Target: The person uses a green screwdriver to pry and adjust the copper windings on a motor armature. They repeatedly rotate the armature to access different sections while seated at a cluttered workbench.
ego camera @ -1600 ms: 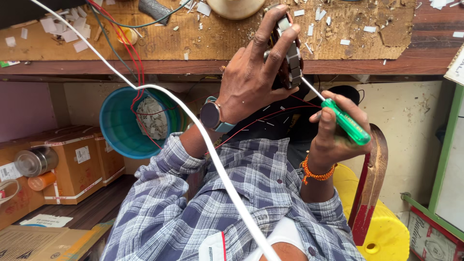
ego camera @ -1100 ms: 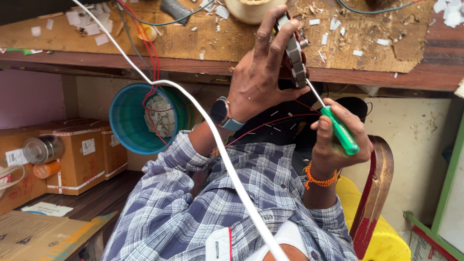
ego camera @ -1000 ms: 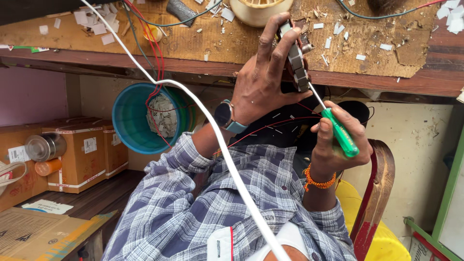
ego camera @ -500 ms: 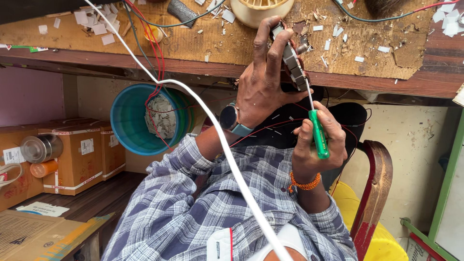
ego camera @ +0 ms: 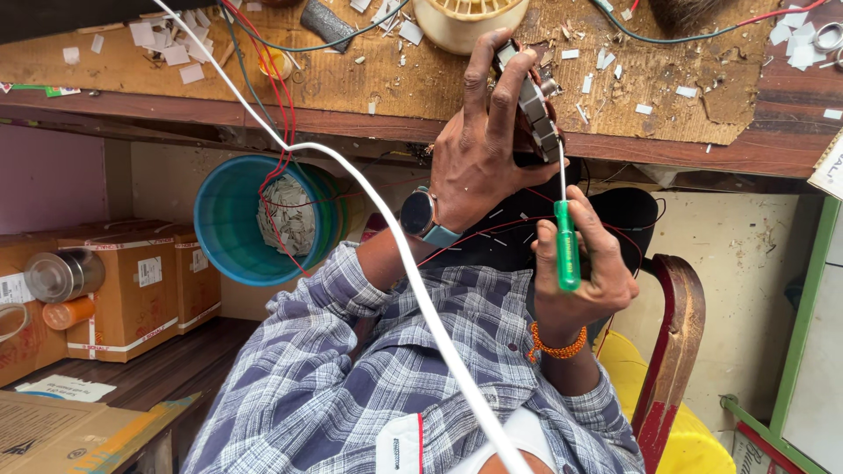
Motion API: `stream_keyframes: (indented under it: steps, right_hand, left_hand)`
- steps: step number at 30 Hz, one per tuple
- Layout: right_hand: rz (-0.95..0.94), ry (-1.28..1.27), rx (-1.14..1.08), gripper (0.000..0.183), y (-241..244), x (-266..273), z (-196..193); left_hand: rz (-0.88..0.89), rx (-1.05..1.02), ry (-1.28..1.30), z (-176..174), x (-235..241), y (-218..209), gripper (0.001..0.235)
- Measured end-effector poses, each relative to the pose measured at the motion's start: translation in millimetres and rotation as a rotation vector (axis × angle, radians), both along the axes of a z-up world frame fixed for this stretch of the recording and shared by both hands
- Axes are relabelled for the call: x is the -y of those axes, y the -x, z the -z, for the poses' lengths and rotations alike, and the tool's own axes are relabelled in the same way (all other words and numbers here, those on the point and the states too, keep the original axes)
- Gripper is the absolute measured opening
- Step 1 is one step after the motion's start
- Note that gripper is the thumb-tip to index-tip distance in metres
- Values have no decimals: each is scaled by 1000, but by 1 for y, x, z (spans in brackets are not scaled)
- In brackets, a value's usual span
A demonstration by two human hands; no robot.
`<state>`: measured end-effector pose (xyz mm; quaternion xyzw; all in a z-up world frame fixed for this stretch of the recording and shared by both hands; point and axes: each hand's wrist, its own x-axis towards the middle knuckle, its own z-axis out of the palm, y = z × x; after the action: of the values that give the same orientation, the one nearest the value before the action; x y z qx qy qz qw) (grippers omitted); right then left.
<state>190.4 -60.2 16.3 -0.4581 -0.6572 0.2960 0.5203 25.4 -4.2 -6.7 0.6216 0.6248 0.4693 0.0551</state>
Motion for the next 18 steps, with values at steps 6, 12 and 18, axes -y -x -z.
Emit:
stream_keyframes:
  steps: [6,12,18]
  right_hand:
    - [-53,-82,11,30,1,0,6]
    - [-82,3,-242,31,-27,-17,11]
    - [-72,30,-276,36,-32,-17,10]
  left_hand:
    - [-37,0,-25,-2,0,-4,115]
    - [-34,-34,0,1,-1,-5,123]
    - [-14,-19,-21,1,0,-4,124]
